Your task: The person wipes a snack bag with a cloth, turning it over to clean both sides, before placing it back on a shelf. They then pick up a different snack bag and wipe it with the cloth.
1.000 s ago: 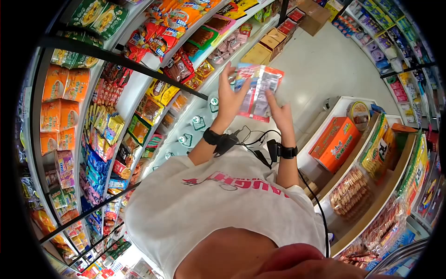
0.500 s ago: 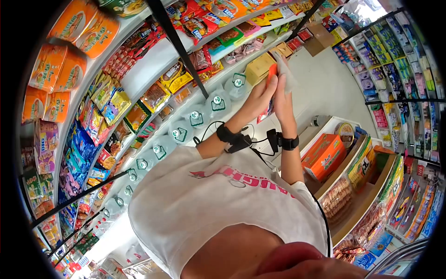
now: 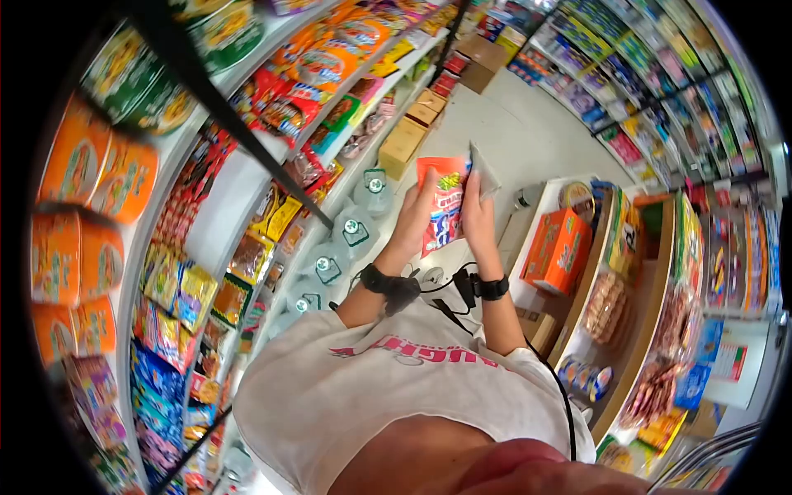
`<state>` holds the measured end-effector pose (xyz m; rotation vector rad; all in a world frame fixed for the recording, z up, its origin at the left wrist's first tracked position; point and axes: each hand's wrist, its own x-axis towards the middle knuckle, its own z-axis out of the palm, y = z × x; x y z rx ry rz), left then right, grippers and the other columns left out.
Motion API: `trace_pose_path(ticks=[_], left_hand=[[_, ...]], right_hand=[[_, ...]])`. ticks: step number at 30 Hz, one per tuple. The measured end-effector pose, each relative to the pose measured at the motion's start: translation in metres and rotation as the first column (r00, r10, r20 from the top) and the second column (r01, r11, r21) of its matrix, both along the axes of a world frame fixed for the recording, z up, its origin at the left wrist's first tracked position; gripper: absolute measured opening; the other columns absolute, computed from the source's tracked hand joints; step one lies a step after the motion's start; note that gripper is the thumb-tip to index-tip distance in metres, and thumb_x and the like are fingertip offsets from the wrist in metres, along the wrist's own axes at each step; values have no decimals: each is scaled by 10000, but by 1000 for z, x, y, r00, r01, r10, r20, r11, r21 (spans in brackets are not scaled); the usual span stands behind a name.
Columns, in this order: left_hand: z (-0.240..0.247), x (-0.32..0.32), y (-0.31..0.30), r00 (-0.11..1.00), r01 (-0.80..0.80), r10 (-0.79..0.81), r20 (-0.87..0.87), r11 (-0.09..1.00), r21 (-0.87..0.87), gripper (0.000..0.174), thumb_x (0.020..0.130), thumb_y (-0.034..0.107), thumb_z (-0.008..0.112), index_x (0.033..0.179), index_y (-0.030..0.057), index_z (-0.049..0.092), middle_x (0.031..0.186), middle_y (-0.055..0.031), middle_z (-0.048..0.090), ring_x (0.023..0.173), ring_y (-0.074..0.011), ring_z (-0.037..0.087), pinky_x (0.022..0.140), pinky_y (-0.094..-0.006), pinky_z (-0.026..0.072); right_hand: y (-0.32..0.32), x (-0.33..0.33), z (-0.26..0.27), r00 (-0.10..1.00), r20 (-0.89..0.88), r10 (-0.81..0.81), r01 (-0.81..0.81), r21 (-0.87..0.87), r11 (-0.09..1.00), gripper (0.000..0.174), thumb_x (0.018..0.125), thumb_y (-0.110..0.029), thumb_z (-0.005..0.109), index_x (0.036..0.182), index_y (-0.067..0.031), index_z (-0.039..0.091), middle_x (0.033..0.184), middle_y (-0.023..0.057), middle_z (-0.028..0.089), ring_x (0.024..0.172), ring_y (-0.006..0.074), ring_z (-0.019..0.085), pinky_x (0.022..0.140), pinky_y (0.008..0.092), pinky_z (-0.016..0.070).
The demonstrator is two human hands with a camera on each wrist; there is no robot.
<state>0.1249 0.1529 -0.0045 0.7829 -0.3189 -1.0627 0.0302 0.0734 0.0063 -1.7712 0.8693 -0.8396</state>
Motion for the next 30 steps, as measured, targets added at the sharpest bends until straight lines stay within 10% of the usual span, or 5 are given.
trace_pose_path(ticks=[3,11,18,25,30], left_hand=[[5,2,-15,996,-70,71,-48,997,34,574,1033,518,423,1224,-6,557,1112,-79,668,929,-142,690,798,-285,569],[38,-42,-59,994,60,-57,94,998,-28,466,1019,368,545,1299,-2,507,1186,-81,645,1020,-137,667,845,-279,555],[40,-138,-128,870,296,-299,391,953,70,346,998,232,604,1252,0,572,1155,-19,639,1006,-70,604,848,-249,491],[26,-255,-195,615,636,-741,269,668,387,392,1027,346,542,1278,45,549,1104,-21,655,974,-93,629,806,-276,530],[16,-300,-243,661,697,-727,185,686,207,402,1047,299,492,1312,-2,512,1258,-114,625,1098,-181,641,890,-365,554]], right_hand=[[-4,-37,14,978,-181,103,1,498,867,426,1058,-337,460,1251,32,552,1063,61,641,972,142,571,846,305,481],[-38,-125,-31,981,190,-36,-19,279,960,410,1016,-269,568,1309,18,561,1079,26,671,970,94,589,847,267,482],[-95,-241,-12,825,316,-469,455,123,882,389,1023,-307,554,1211,27,620,736,-41,554,553,80,462,466,267,371],[-116,-325,7,850,77,-521,522,4,853,472,1042,-383,462,1128,61,600,727,177,606,729,301,625,697,392,481],[-116,-393,-10,826,125,-550,553,6,833,483,1044,-391,441,1202,43,581,931,270,637,930,369,641,832,438,479]])
